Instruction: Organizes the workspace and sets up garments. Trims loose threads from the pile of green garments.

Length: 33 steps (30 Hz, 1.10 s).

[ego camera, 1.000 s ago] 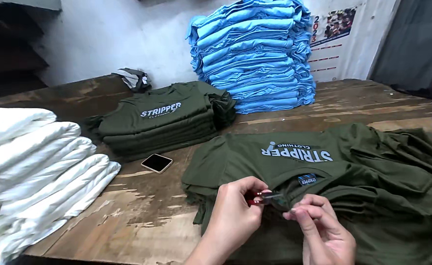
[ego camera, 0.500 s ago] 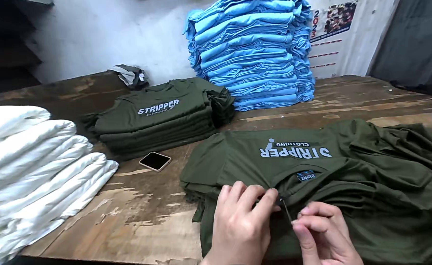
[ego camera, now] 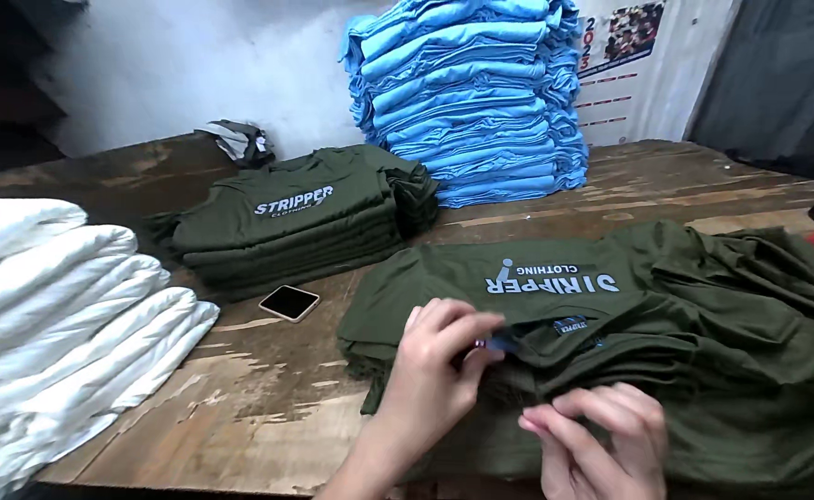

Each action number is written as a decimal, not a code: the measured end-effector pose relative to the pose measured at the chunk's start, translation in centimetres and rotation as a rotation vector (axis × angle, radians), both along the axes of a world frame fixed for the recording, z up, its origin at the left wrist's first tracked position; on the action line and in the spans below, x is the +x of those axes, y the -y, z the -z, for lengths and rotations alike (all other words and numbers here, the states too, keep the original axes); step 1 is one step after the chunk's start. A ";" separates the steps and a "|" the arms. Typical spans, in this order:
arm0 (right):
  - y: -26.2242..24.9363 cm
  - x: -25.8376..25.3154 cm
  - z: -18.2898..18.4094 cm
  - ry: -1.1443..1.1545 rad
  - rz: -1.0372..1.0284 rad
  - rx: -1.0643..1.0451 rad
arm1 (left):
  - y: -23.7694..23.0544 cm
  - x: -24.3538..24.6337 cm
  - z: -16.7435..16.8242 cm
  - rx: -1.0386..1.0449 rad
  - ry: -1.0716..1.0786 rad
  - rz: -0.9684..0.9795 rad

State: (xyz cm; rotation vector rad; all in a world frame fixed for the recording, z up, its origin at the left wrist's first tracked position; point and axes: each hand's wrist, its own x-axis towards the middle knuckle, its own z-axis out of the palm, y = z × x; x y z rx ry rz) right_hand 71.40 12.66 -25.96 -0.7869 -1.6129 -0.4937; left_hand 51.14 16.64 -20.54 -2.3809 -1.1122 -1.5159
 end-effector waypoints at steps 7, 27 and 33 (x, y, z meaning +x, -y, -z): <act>1.8 -0.1 0.3 -0.047 -0.112 -0.019 | 1.4 -2.0 1.5 0.334 -0.272 0.110; -0.8 -2.4 -0.4 -0.261 -0.195 -0.068 | 1.3 2.1 -4.5 -0.959 -0.004 0.093; 0.1 -2.1 -1.0 -0.760 -0.598 -0.478 | 2.0 1.0 -2.4 -0.746 0.146 0.118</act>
